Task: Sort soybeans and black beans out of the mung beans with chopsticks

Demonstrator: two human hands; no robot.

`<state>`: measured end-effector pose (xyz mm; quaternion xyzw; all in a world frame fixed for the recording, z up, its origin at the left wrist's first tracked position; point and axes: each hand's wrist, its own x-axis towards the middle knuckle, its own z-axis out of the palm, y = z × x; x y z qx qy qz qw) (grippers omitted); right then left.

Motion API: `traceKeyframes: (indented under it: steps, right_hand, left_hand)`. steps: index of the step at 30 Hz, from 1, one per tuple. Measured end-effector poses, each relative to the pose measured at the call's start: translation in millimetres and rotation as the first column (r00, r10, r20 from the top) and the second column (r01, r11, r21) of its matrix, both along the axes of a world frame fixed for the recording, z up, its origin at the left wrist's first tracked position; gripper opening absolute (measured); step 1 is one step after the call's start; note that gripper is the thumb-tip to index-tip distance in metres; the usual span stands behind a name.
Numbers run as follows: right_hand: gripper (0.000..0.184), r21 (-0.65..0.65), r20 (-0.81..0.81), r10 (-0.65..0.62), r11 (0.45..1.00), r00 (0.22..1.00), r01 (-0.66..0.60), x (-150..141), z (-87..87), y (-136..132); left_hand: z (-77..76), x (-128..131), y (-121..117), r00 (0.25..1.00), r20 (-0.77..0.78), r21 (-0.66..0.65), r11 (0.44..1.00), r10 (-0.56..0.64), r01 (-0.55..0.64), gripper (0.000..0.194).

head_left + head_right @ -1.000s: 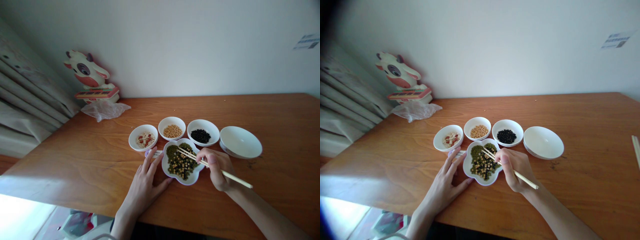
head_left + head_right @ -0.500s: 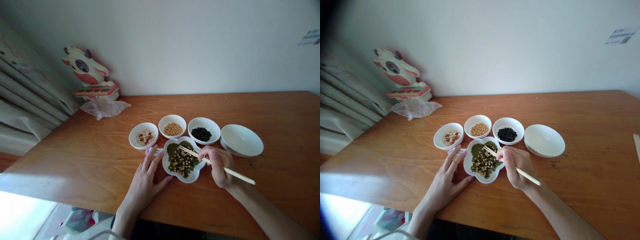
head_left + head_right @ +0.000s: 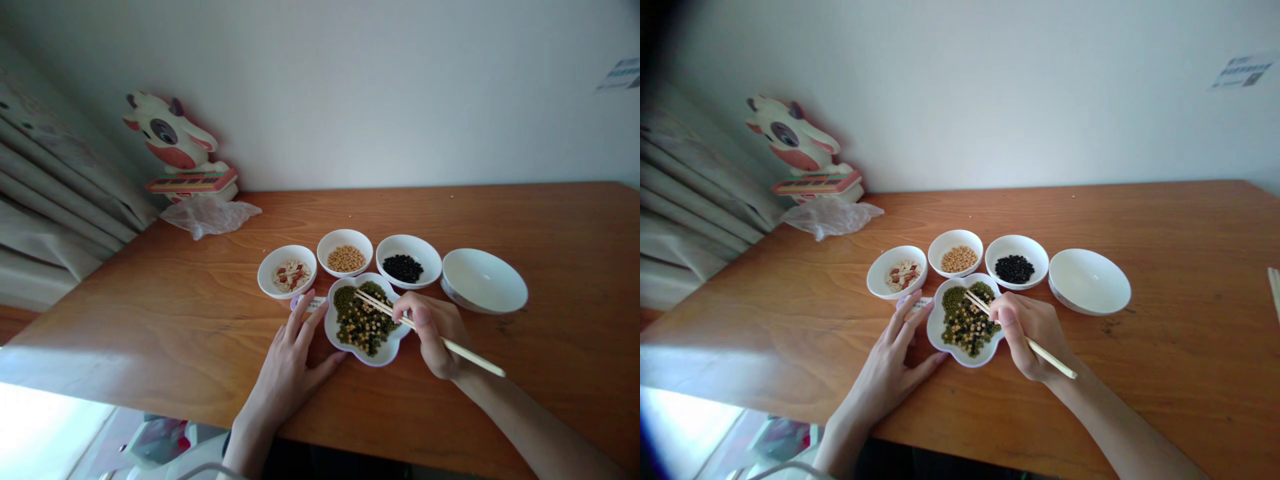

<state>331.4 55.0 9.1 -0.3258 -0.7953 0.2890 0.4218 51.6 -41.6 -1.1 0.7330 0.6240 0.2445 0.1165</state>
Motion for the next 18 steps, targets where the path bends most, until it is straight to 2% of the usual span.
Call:
traceKeyframes:
  steps: [9, 18]
  right_hand:
    - [0.047, 0.015, 0.002, 0.003, 1.000, 1.000, -0.003, 1.0, 0.0, 0.1]
    - [0.048, 0.004, -0.073, 0.024, 1.000, 0.997, -0.023, 1.2, -2.4, 0.3]
  left_hand:
    - [-1.0, 0.2, -0.9, 1.000, -0.001, 0.001, 1.000, 0.004, -0.004, 0.079]
    - [-0.8, 0.1, -0.2, 1.000, -0.018, -0.006, 1.000, 0.009, -0.010, 0.079]
